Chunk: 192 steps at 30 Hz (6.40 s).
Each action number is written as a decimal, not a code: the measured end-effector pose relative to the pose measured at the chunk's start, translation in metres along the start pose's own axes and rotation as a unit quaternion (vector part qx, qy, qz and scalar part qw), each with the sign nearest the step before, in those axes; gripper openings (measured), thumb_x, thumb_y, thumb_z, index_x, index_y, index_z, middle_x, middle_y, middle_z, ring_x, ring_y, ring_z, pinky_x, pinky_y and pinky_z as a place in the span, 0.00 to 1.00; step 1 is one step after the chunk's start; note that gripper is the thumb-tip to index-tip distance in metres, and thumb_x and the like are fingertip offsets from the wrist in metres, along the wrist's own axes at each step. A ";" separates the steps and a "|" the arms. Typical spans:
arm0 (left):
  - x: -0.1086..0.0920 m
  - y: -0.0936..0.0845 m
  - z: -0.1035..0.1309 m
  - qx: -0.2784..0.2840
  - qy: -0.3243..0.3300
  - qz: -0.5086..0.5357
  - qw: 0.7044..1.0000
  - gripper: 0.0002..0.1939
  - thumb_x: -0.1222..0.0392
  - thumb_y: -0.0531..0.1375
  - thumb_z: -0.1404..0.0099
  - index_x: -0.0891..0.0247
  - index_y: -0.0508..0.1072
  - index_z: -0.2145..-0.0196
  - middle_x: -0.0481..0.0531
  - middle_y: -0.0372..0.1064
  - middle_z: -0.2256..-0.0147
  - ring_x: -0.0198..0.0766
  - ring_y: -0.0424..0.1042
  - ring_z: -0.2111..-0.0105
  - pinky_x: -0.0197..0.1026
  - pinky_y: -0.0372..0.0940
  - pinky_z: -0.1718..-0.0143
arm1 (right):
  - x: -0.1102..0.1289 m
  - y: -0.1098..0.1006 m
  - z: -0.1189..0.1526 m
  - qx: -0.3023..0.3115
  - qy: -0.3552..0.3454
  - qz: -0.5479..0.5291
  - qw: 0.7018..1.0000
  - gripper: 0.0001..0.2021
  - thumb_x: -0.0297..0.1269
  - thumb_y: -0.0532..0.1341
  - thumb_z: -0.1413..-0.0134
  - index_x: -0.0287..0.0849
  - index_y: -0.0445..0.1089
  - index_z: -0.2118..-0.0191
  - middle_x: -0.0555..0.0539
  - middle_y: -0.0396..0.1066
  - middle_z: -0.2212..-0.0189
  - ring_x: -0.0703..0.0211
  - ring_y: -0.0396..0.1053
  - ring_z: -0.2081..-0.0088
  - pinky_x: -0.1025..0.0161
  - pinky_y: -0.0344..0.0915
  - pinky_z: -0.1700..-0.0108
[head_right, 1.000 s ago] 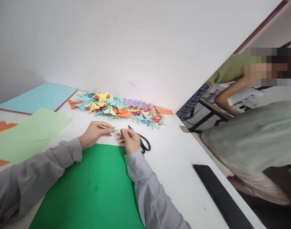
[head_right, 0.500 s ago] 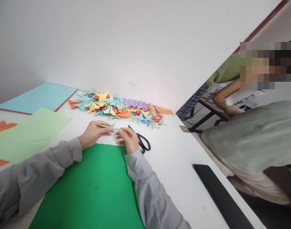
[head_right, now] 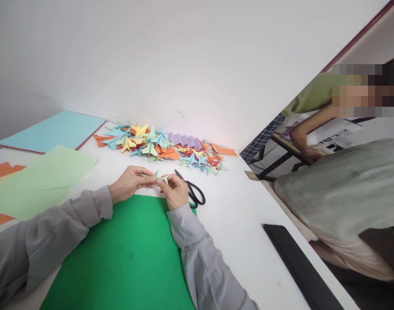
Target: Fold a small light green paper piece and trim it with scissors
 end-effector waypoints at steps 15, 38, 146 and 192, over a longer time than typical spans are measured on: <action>-0.002 0.000 -0.001 -0.004 0.044 -0.014 0.999 0.12 0.63 0.66 0.59 0.70 0.72 0.75 0.48 0.68 0.77 0.31 0.67 0.77 0.38 0.64 0.72 | 0.001 0.004 0.001 0.039 0.011 0.095 0.995 0.11 0.40 0.64 0.64 0.39 0.64 0.82 0.53 0.65 0.87 0.67 0.60 0.84 0.67 0.59 0.80; -0.011 -0.002 -0.001 -0.027 0.072 -0.091 0.993 0.10 0.58 0.65 0.58 0.69 0.71 0.80 0.46 0.65 0.82 0.27 0.60 0.81 0.34 0.57 0.76 | -0.006 0.013 0.006 0.074 0.054 0.089 0.992 0.13 0.41 0.66 0.68 0.40 0.63 0.85 0.52 0.67 0.87 0.66 0.62 0.84 0.67 0.58 0.80; 0.002 0.002 0.019 -0.003 -0.036 0.092 0.995 0.10 0.67 0.64 0.55 0.69 0.74 0.71 0.54 0.72 0.72 0.36 0.69 0.69 0.40 0.62 0.61 | 0.045 0.025 0.039 -0.038 -0.265 0.394 0.879 0.06 0.30 0.54 0.50 0.38 0.68 0.71 0.50 0.64 0.82 0.65 0.60 0.79 0.68 0.57 0.76; 0.002 -0.005 0.014 0.013 -0.071 0.172 0.982 0.07 0.68 0.63 0.54 0.72 0.72 0.74 0.54 0.68 0.75 0.32 0.67 0.76 0.38 0.62 0.69 | 0.012 -0.061 0.014 -0.109 -0.068 0.619 0.775 0.10 0.28 0.57 0.59 0.34 0.68 0.66 0.36 0.68 0.70 0.51 0.64 0.69 0.56 0.59 0.66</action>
Point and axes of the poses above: each hand's wrist, its own z-axis away from the middle knuckle, its own y-axis out of the palm, x = y × z, the point moved 8 cm from there along -z, towards the middle knuckle
